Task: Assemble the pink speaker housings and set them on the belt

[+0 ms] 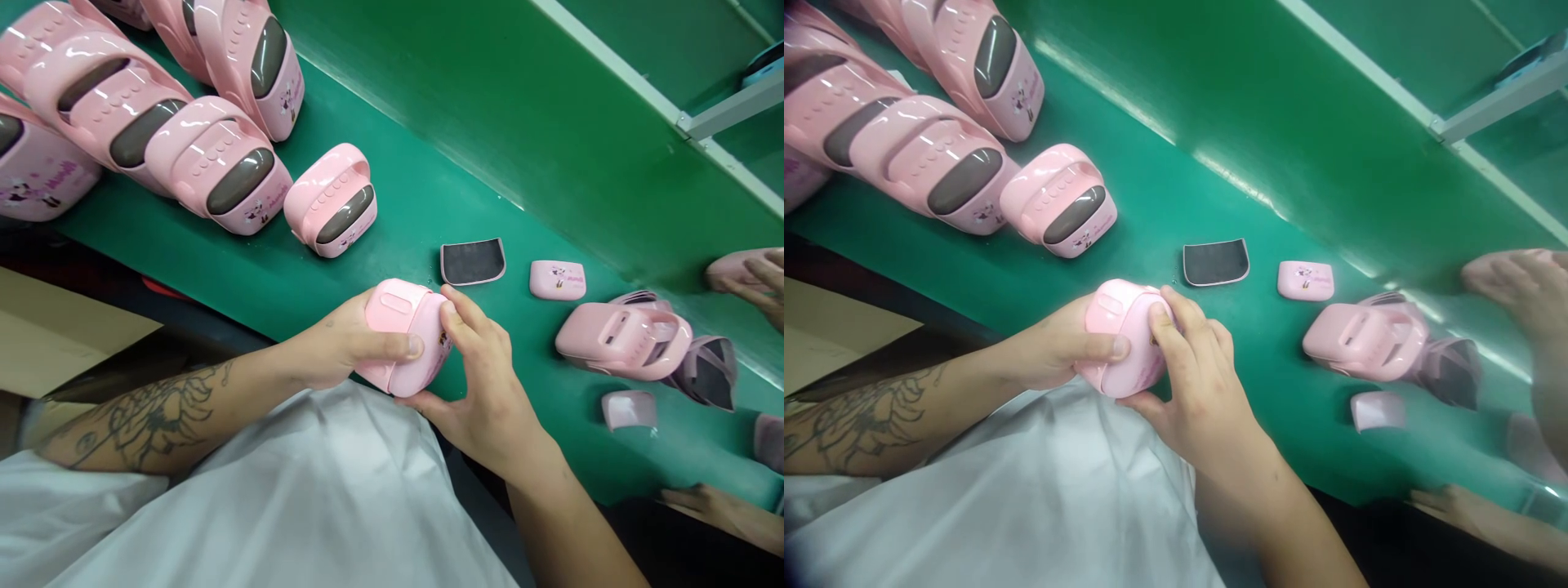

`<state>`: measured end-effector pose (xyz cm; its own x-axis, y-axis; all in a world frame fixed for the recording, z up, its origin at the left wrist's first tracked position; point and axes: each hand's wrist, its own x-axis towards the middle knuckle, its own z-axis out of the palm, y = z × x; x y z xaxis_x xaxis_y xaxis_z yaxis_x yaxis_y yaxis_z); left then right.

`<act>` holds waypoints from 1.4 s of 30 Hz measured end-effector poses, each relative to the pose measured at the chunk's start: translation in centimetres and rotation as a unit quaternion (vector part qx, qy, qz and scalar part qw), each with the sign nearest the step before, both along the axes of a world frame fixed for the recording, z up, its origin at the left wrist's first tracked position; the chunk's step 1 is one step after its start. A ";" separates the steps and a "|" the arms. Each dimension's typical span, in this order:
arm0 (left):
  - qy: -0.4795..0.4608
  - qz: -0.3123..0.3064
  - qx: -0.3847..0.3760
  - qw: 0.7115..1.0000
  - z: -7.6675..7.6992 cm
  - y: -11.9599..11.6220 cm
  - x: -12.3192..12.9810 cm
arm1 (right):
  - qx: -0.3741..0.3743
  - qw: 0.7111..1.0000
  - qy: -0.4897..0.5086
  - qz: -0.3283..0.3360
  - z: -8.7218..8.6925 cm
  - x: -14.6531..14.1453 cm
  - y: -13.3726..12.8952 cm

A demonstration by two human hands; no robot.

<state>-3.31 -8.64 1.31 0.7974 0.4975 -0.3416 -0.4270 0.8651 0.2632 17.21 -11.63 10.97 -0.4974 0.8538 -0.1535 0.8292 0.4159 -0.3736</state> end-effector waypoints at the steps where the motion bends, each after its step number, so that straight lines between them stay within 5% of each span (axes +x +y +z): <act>1: 0.000 -0.005 -0.003 1.000 0.0 0.0 0.0 | -0.001 1.000 -0.003 0.001 0.0 0.0 0.0; 14: -0.020 -0.025 -0.058 0.998 -0.3 -0.4 0.3 | -0.008 1.000 0.010 -0.024 -0.3 -0.4 -0.7; 42: 0.088 0.019 0.079 0.993 1.2 -0.7 -1.1 | 0.067 0.998 0.019 0.004 -0.3 -2.0 -1.2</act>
